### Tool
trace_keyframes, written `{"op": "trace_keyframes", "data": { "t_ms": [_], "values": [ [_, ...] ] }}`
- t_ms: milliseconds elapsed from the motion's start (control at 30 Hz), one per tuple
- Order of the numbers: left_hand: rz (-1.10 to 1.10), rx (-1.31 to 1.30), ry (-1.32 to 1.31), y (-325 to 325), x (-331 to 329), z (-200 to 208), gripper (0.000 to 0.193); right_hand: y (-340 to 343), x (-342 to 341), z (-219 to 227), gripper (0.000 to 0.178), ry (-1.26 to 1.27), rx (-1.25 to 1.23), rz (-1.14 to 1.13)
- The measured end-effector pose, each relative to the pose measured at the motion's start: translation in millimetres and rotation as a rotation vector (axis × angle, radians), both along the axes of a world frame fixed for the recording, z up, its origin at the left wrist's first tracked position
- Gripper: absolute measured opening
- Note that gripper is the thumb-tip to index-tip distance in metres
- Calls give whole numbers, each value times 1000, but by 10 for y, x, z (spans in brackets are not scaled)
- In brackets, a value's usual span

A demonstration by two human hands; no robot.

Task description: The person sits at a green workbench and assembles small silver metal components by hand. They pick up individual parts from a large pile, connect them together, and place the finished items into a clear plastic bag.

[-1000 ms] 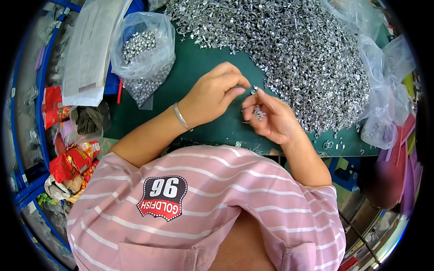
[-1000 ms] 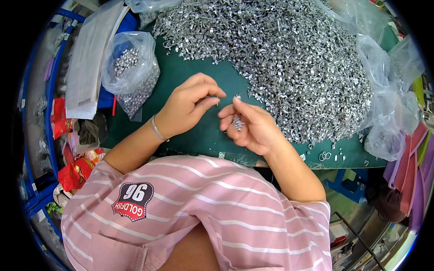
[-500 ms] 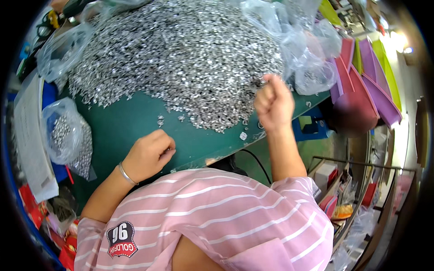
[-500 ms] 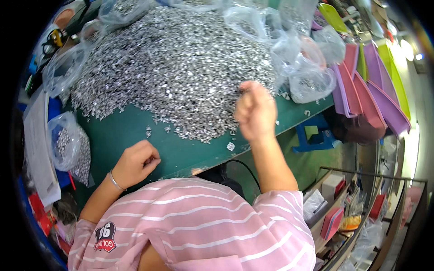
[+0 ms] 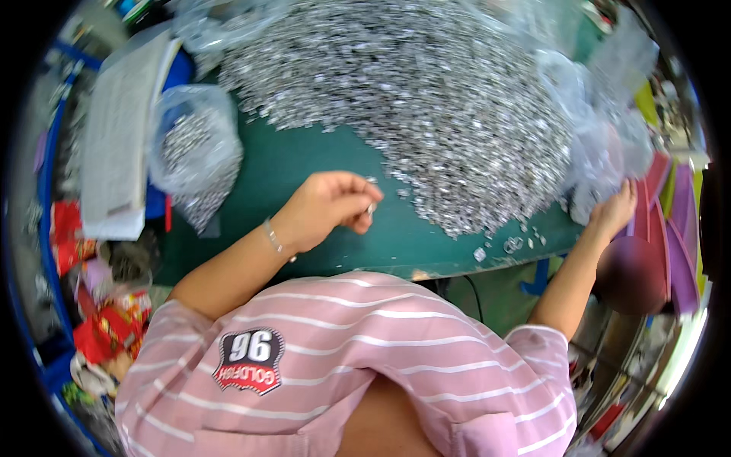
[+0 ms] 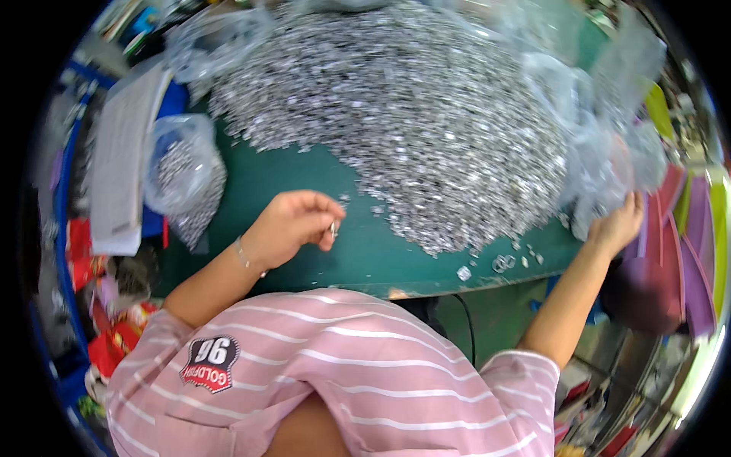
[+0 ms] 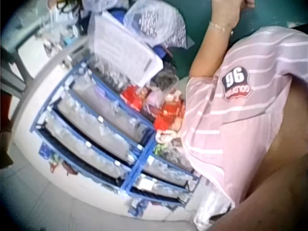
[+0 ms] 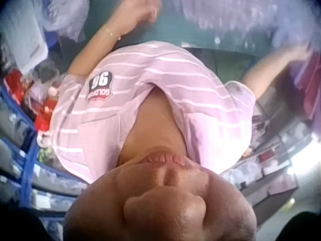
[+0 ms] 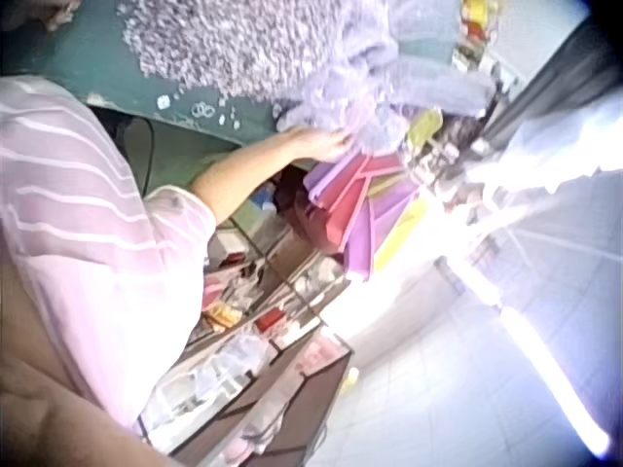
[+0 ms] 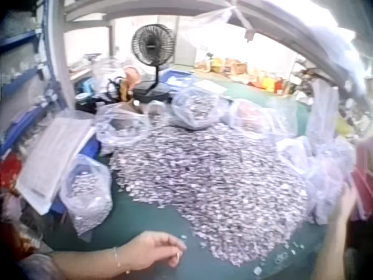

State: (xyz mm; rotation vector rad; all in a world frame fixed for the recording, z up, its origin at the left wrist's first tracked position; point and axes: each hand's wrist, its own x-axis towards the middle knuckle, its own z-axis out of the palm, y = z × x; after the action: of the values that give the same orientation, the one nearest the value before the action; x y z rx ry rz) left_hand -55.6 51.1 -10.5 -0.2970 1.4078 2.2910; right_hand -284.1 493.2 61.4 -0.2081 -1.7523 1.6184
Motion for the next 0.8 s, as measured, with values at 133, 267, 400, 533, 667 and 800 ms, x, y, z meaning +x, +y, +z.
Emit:
{"op": "trace_keyframes", "data": {
  "t_ms": [133, 267, 400, 533, 667, 800],
  "values": [
    [255, 457, -147, -124, -60, -2, 42, -1117, 473, -103, 26, 121, 131, 209],
    [319, 776, -119, -115, -59, 124, 63, -1966, 981, -158, 27, 280, 530, 489],
    [303, 915, -38, -150, 8, 231, 75, -2408, 1277, -197, 25, 350, 490, 717],
    [317, 941, 30, -166, 102, 314, 82, -2868, 1603, -151, 22, 336, 649, 1115],
    [355, 859, 42, -185, 209, 414, 88, -3269, 1709, -197, 31, 573, 830, 1191],
    [404, 845, 45, -251, 353, 358, 88, -3351, 1825, -174, 30, 560, 888, 1266]
  ]
}}
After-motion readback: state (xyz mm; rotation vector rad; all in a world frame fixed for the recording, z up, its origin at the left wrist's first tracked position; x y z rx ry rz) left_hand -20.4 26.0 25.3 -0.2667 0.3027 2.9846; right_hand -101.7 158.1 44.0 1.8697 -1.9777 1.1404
